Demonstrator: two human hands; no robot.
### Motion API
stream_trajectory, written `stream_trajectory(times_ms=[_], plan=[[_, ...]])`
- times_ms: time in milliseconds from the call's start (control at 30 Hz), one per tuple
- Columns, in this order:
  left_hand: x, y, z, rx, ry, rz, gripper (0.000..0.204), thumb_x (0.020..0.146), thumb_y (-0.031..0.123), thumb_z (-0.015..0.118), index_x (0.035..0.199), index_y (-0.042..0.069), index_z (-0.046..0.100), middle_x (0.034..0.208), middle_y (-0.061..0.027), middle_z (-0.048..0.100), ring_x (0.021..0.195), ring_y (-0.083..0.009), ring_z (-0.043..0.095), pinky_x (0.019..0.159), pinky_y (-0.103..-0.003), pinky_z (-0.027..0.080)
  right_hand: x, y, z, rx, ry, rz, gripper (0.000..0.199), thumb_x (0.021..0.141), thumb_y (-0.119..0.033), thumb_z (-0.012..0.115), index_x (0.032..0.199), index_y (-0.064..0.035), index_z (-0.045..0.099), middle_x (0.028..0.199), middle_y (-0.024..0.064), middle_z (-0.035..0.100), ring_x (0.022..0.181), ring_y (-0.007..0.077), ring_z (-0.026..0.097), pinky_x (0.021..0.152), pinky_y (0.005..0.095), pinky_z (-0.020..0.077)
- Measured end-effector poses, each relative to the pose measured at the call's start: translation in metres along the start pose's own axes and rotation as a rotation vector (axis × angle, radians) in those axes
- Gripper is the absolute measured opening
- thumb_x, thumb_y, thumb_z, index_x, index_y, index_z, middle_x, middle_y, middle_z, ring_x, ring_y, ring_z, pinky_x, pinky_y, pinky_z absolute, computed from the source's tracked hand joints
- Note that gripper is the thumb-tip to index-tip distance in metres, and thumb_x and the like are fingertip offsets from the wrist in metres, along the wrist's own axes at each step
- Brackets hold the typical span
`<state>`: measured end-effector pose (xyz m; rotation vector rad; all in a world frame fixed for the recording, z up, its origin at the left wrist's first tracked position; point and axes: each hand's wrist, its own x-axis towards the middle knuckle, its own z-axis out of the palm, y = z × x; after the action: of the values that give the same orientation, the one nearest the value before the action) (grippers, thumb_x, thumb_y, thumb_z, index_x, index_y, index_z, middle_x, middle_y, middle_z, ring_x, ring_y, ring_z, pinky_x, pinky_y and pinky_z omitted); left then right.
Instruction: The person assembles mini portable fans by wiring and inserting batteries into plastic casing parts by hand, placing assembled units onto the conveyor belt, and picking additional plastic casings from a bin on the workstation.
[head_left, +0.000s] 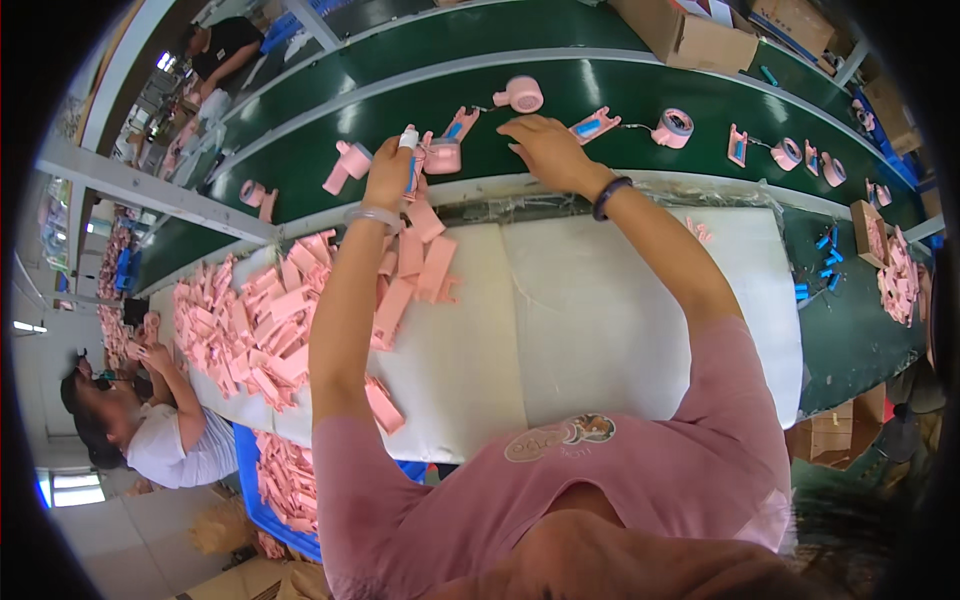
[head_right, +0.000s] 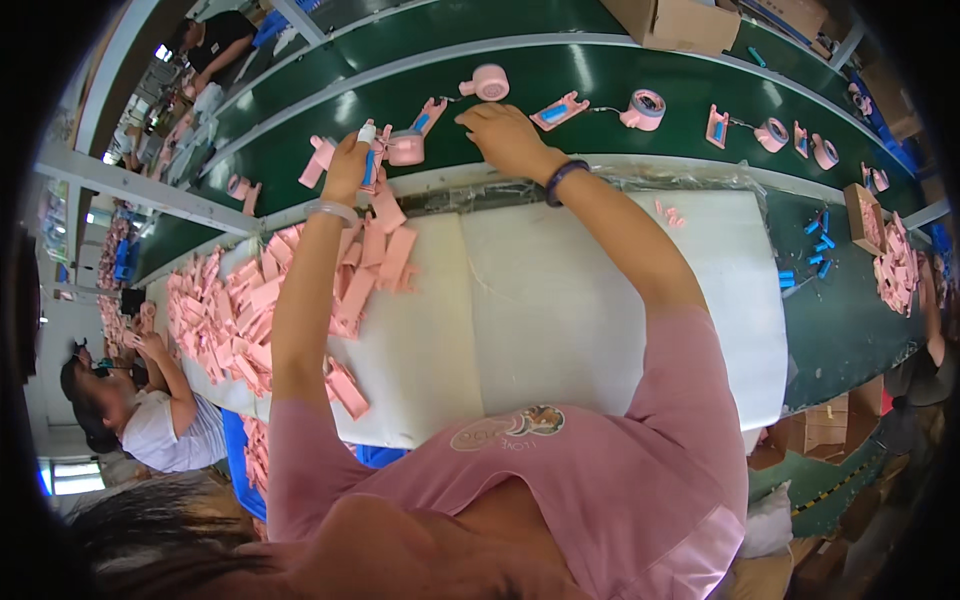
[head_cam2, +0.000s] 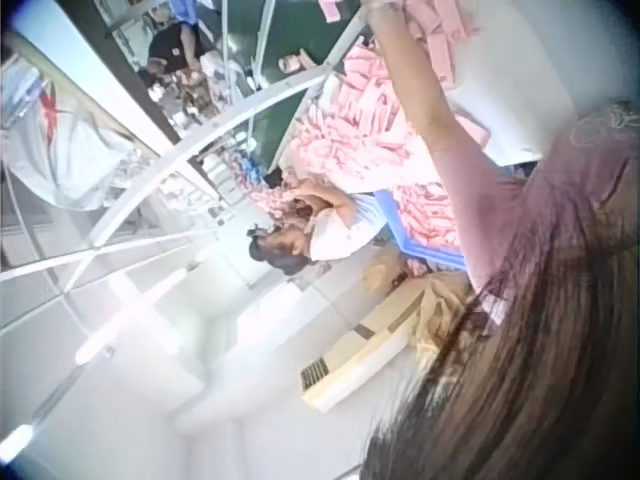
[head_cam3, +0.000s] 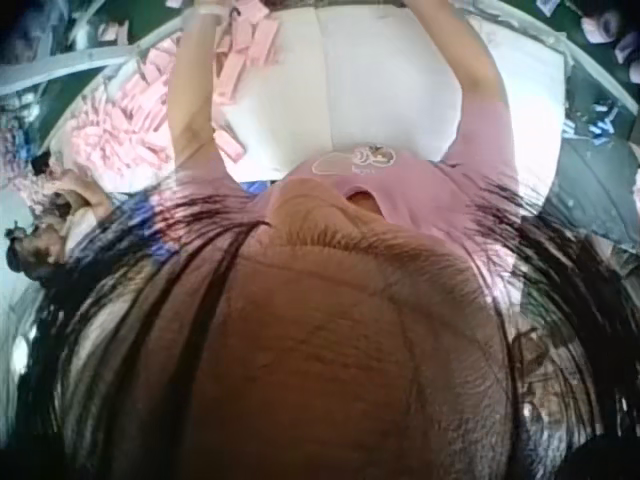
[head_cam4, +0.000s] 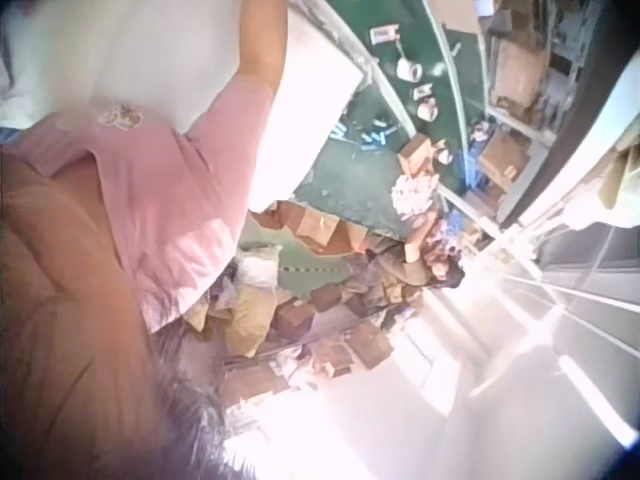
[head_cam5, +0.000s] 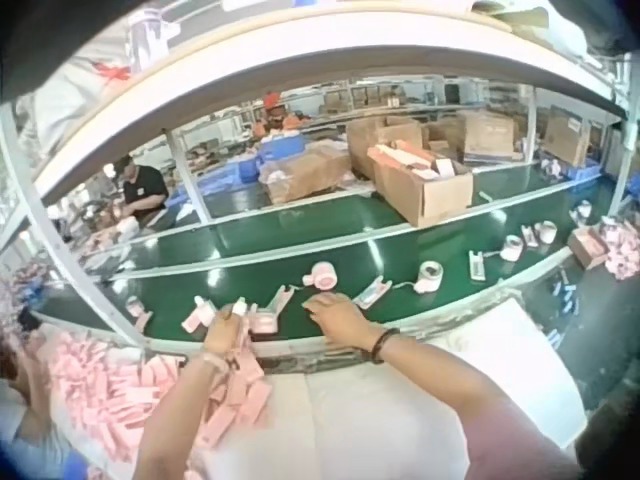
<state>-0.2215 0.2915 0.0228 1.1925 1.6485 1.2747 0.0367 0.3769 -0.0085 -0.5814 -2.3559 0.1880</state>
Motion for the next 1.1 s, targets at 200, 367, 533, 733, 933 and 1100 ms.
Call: stream_trajectory(times_ms=[200, 367, 533, 733, 933, 1100], plan=[[0.058, -0.041, -0.003, 0.465, 0.425, 0.150, 0.039, 0.090, 0.033, 0.053, 0.111, -0.001, 0.053, 0.077, -0.0179, 0.062, 0.069, -0.0307, 0.065, 0.060, -0.043, 0.053, 0.067, 0.079, 0.096, -0.700, -0.053, -0.119, 0.037, 0.085, -0.018, 0.048, 0.118, -0.0044, 0.058, 0.116, 0.0103, 0.061, 0.115, 0.0271, 0.052, 0.107, 0.0439, 0.0269], [0.036, -0.033, 0.018, 0.921, 0.499, 0.555, 0.041, 0.076, 0.017, 0.065, 0.114, 0.003, 0.056, 0.123, -0.0196, 0.050, 0.110, -0.0401, 0.048, 0.094, -0.047, 0.039, 0.083, 0.080, 0.096, -0.766, -0.195, -0.001, 0.022, 0.083, -0.015, 0.050, 0.092, -0.0089, 0.069, 0.084, 0.0066, 0.067, 0.094, 0.0233, 0.059, 0.106, 0.0465, 0.0262], [-0.010, -0.029, 0.038, 0.642, 0.194, 0.606, 0.054, 0.074, 0.012, 0.067, 0.122, -0.004, 0.049, 0.128, -0.0237, 0.045, 0.120, -0.0400, 0.041, 0.103, -0.044, 0.033, 0.053, 0.054, 0.057, -0.428, -0.050, -0.188, 0.016, 0.081, -0.012, 0.052, 0.094, -0.0076, 0.059, 0.082, 0.0095, 0.059, 0.079, 0.0246, 0.062, 0.105, 0.0437, 0.0314], [-0.090, 0.012, 0.063, 0.353, -0.101, 0.520, 0.070, 0.076, 0.027, 0.074, 0.131, -0.002, 0.043, 0.123, -0.0236, 0.052, 0.114, -0.0359, 0.050, 0.097, -0.041, 0.040, -0.020, -0.059, -0.025, 0.099, 0.064, -0.180, 0.027, 0.078, 0.001, 0.059, 0.103, -0.0048, 0.052, 0.095, 0.0122, 0.055, 0.088, 0.0346, 0.054, 0.079, 0.0419, 0.0433], [-0.158, 0.023, 0.071, -0.290, -0.646, -0.206, 0.029, 0.089, 0.021, 0.063, 0.112, 0.005, 0.055, 0.104, -0.0055, 0.062, 0.091, -0.0119, 0.062, 0.074, -0.029, 0.055, -0.081, -0.110, -0.066, 0.372, -0.003, 0.049, 0.022, 0.082, 0.000, 0.058, 0.104, -0.0025, 0.056, 0.093, 0.0138, 0.058, 0.084, 0.0324, 0.055, 0.076, 0.0392, 0.0438], [-0.212, 0.020, 0.093, -0.694, -0.546, -0.382, 0.031, 0.092, 0.024, 0.057, 0.117, 0.006, 0.051, 0.102, -0.0066, 0.062, 0.088, -0.0157, 0.064, 0.071, -0.035, 0.057, -0.100, -0.141, -0.085, 0.296, 0.074, -0.006, 0.019, 0.083, 0.000, 0.060, 0.102, -0.0027, 0.060, 0.081, 0.0079, 0.062, 0.079, 0.0257, 0.056, 0.071, 0.0341, 0.0445]])
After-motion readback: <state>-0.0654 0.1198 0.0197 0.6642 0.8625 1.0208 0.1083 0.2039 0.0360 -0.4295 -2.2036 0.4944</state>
